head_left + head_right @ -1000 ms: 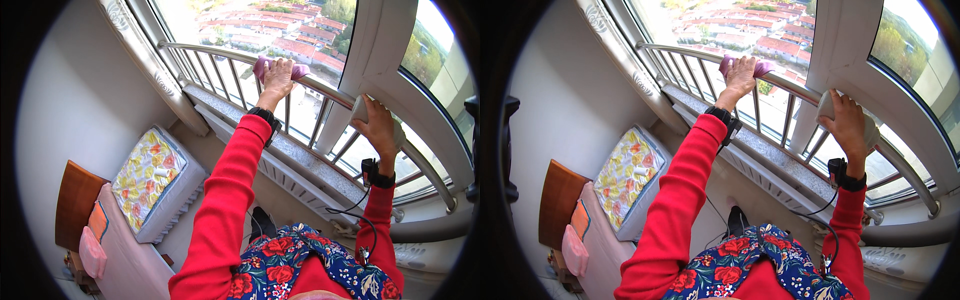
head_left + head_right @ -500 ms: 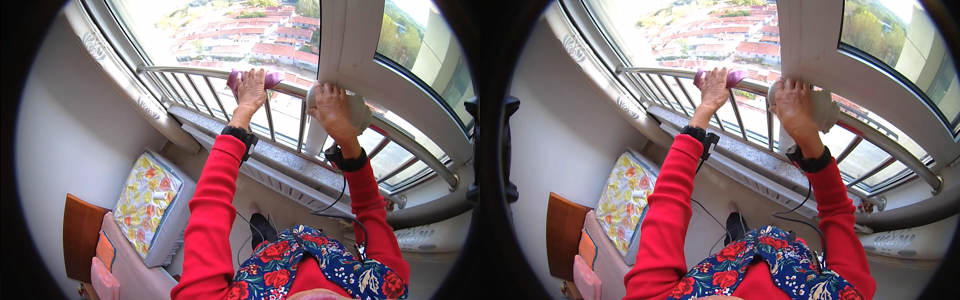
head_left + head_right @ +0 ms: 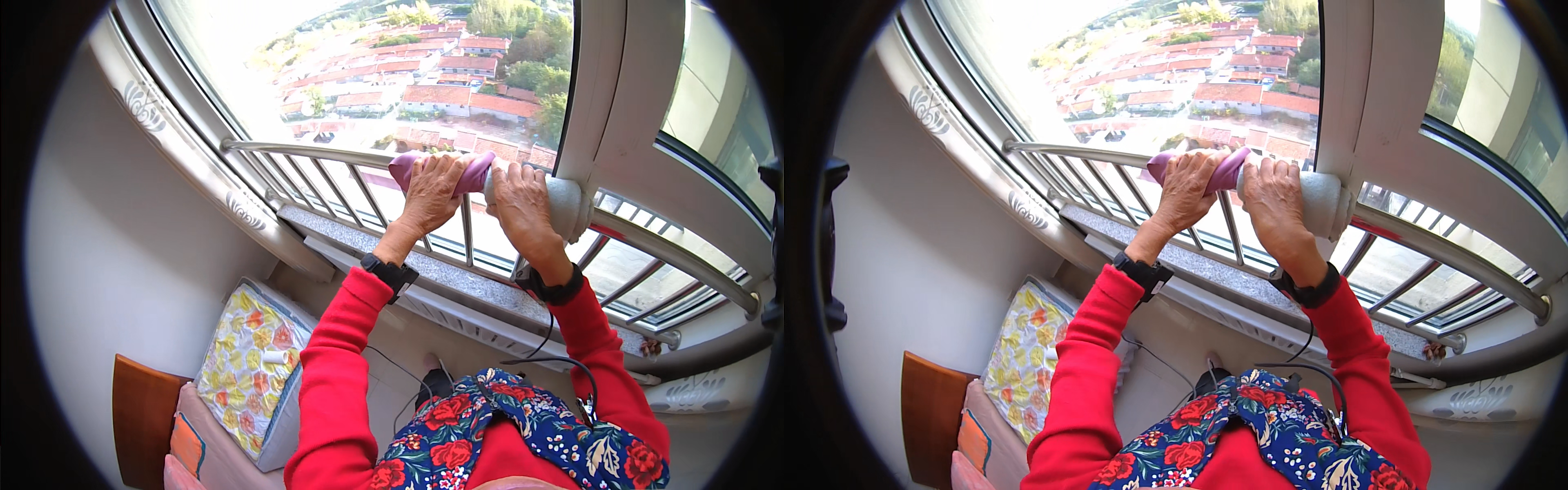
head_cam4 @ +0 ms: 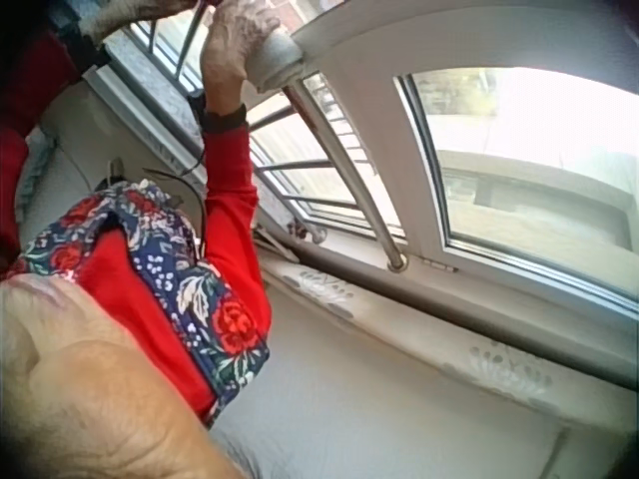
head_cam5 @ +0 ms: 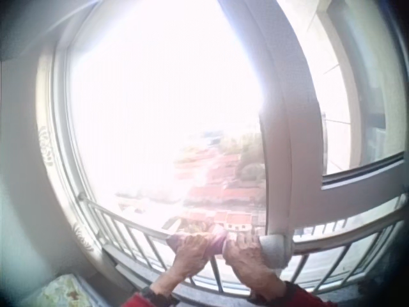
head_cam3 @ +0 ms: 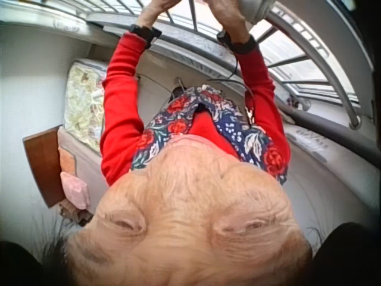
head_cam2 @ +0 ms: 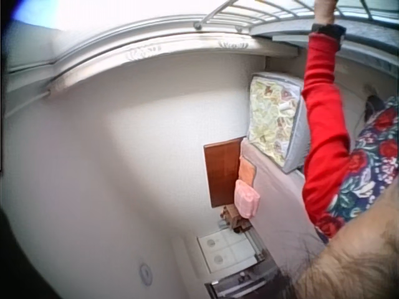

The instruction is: The person wipes a curved metal balcony railing using two cloths, one in each hand, moving along the length of the railing and around its curve. The person alternates between wiping the top and sides of the railing while maintaining a steady pace.

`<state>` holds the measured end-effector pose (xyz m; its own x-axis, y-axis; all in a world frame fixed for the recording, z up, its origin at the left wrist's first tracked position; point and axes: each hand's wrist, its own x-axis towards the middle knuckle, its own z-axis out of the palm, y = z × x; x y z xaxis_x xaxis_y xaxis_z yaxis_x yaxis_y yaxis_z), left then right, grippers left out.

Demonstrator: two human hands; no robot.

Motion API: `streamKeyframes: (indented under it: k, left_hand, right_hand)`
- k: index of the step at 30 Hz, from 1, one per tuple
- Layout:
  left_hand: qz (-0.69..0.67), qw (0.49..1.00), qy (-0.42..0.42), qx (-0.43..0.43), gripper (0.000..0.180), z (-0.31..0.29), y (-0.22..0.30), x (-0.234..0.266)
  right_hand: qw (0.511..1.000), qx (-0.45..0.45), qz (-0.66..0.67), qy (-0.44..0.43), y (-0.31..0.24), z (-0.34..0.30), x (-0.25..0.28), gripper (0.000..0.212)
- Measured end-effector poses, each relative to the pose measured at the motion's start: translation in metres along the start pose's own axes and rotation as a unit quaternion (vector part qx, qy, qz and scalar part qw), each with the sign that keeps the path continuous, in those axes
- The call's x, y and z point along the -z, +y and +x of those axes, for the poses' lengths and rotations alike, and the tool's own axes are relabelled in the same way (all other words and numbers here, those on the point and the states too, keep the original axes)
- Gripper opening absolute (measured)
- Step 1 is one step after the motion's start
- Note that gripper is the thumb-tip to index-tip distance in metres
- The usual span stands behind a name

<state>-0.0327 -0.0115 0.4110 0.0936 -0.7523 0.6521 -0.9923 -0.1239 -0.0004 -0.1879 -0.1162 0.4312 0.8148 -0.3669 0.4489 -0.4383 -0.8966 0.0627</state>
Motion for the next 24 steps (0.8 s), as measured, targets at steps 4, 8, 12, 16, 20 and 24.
streamKeyframes:
  k: [4,8,12,16,20,24]
  left_hand:
    - [-0.121,0.99,-0.059,-0.052,0.065,0.003,-0.026,0.015]
    - [-0.23,0.962,-0.086,-0.115,0.062,0.008,-0.058,0.024]
    - [-0.295,0.945,-0.066,-0.121,0.057,0.006,-0.093,0.026]
    - [-0.312,0.946,-0.052,-0.073,0.047,-0.006,-0.146,0.036]
    - [-0.295,0.955,-0.023,0.01,0.038,-0.029,-0.219,0.056]
    - [-0.286,0.952,0.008,0.112,0.036,-0.064,-0.299,0.079]
  right_hand:
    - [0.999,0.0,-0.001,0.034,-0.001,-0.003,0.002,0.063]
    - [0.997,-0.006,0.072,0.03,-0.003,-0.002,0.016,0.078]
    - [0.996,0.006,0.09,-0.007,-0.01,0.007,0.027,0.077]
    - [0.994,-0.017,0.106,-0.033,-0.038,0.025,0.019,0.073]
    - [0.995,-0.007,0.095,-0.028,-0.071,0.052,0.004,0.072]
    - [0.999,0.013,0.047,-0.022,-0.105,0.076,-0.016,0.069]
